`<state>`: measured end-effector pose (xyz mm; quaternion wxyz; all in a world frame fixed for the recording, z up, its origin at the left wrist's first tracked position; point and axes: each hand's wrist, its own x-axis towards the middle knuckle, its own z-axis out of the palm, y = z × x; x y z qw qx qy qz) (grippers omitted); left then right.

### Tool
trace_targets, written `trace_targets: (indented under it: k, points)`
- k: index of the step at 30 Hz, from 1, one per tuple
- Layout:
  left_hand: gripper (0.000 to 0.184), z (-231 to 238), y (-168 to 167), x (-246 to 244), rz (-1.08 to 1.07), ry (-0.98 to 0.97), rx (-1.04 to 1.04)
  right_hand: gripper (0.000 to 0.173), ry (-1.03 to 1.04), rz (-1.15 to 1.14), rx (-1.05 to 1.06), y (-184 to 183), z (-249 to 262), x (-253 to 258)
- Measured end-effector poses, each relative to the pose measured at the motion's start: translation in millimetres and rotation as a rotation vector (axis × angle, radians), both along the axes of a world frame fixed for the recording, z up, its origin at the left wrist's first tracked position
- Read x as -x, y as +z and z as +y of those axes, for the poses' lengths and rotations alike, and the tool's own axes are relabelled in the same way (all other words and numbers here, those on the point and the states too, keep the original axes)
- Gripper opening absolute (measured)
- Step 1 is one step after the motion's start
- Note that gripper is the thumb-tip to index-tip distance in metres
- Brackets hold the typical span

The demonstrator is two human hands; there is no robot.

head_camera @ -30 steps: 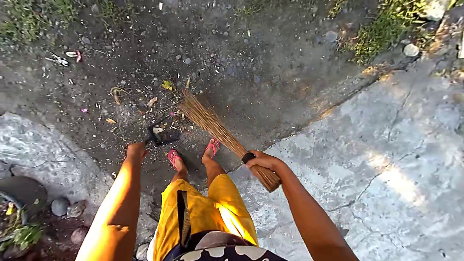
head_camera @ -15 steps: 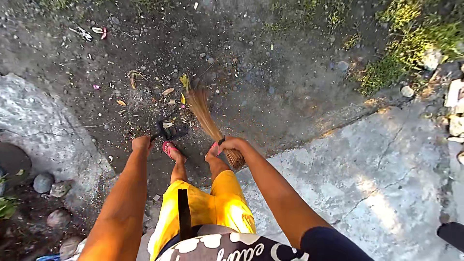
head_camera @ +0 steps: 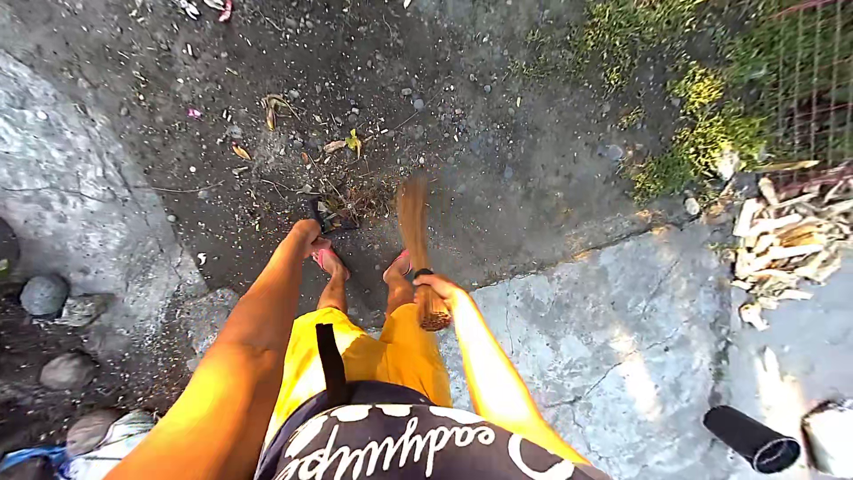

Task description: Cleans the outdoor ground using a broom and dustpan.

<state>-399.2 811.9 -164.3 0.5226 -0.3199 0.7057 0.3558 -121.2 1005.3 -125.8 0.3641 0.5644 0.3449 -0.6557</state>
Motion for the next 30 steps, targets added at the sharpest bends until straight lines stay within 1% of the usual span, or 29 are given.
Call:
trace_targets:
  k: [2,4,7,8,9,11,13,14,16,17,19,21,22,24,25,27,30]
  points:
    - [0.039,-6.3,2.7,-3.4,-0.045,-0.068,0.014,0.03,0.098,0.035,0.122,-7.6,-36.6,8.0]
    - [0.04,-17.9,3.8,-1.7,-0.076,-0.078,0.009,0.038,0.157,0.072,0.181,8.7,-57.2,4.1]
    - [0.041,-35.2,5.1,4.0,-0.114,0.025,-0.036,0.051,0.107,0.068,0.147,49.2,-55.3,-24.3]
    - [0.04,-40.6,5.6,6.3,-0.139,0.078,-0.049,0.052,0.083,0.072,0.137,59.9,-50.8,-36.6]
    - [0.038,-46.5,4.2,8.8,-0.166,0.131,-0.065,0.051,0.05,0.075,0.129,67.4,-46.6,-47.6]
    - [0.026,-55.5,0.5,10.3,-0.212,0.201,-0.1,0.044,0.008,0.065,0.095,74.0,-39.2,-57.8]
    - [0.017,-62.0,-5.0,6.6,-0.245,0.236,-0.129,0.035,-0.004,0.02,0.024,66.0,-40.9,-47.4]
    - [0.016,-65.7,-8.7,2.6,-0.264,0.248,-0.143,0.034,-0.007,-0.02,-0.017,59.7,-48.1,-34.4]
    - [0.012,-70.1,-18.5,-8.7,-0.299,0.236,-0.147,0.036,0.026,-0.091,-0.077,42.7,-73.0,-3.3]
    - [0.014,-72.2,-24.4,-15.6,-0.319,0.227,-0.15,0.036,0.057,-0.087,-0.07,30.2,-86.7,6.7]
    - [0.011,-74.8,-33.5,-26.6,-0.329,0.201,-0.133,0.034,0.139,-0.026,-0.013,12.3,-112.8,14.7]
    - [0.009,-79.5,-34.9,-32.0,-0.329,0.194,-0.121,0.044,0.197,0.037,0.045,15.5,-130.6,6.2]
    - [0.009,-82.7,-34.3,-31.4,-0.328,0.194,-0.131,0.047,0.208,0.059,0.075,24.6,-133.1,-0.8]
    - [0.003,-95.8,-31.8,-27.1,-0.321,0.192,-0.158,0.045,0.187,0.046,0.114,55.7,-132.2,-18.9]
    - [0.001,-108.4,-28.0,-24.0,-0.32,0.193,-0.172,0.046,0.17,0.031,0.115,74.2,-130.9,-30.6]
    - [0.003,-139.9,-21.3,-14.8,-0.311,0.211,-0.197,0.052,0.119,0.027,0.103,106.7,-126.7,-61.0]
    - [0.003,-190.0,-6.8,-6.9,-0.313,0.316,-0.24,0.053,0.006,-0.018,0.059,136.6,-118.7,-115.1]
